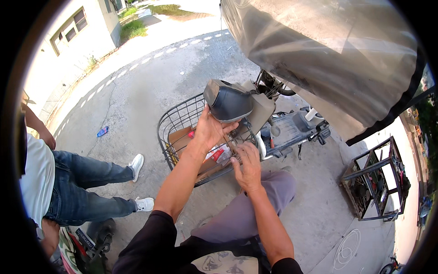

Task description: The person detaches a motorcycle headlight housing using a screwdriver, removes the clear cover, and then fits the housing and cover back onto the vehicle.

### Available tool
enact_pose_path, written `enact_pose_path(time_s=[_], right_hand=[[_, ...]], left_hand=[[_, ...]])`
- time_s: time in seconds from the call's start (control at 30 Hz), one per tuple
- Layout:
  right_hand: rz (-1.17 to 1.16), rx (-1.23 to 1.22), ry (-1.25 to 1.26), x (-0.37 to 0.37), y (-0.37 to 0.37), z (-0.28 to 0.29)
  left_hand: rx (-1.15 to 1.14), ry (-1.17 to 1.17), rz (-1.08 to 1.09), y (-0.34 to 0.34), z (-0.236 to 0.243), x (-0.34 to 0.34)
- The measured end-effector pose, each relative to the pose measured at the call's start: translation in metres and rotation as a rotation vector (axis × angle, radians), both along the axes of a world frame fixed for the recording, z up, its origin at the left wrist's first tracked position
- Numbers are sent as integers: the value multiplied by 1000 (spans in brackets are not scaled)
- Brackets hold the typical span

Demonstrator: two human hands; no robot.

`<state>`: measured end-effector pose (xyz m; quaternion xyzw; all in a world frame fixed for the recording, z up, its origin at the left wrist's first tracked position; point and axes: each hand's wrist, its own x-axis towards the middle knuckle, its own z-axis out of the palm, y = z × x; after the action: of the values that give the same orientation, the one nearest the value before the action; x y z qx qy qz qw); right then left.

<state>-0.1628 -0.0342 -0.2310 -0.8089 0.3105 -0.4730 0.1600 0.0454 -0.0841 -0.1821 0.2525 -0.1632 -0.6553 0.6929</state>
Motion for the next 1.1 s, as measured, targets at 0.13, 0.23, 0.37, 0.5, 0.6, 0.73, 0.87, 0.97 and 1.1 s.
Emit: enact_pose_path(time_s=[0.13, 0.23, 0.37, 0.5, 0.6, 0.73, 0.87, 0.97, 1.1], right_hand=[[-16, -86, 88, 1, 6, -4], [-16, -86, 84, -1, 8, -6], [-11, -72, 96, -7, 12, -5], [-15, -22, 92, -20, 20, -8], [-36, 16, 115, -35, 24, -17], [-67, 55, 112, -57, 28, -20], [-209, 182, -73, -81, 23, -30], [-318, 292, -175, -104, 24, -48], [-347, 497, -309, -125, 27, -55]], left_hand=[[1, -10, 6, 2, 0, -1], [-12, -11, -13, 4, 0, 0], [-19, 4, -7, 5, 0, 0], [-39, 8, -10, 6, -2, 3], [-105, -78, 7, 9, 5, 0], [-224, -211, -16, 14, 9, -10], [-321, -299, -88, 14, 5, -7], [-343, -397, -65, 15, -4, -9], [-254, -368, -10, 16, 2, -15]])
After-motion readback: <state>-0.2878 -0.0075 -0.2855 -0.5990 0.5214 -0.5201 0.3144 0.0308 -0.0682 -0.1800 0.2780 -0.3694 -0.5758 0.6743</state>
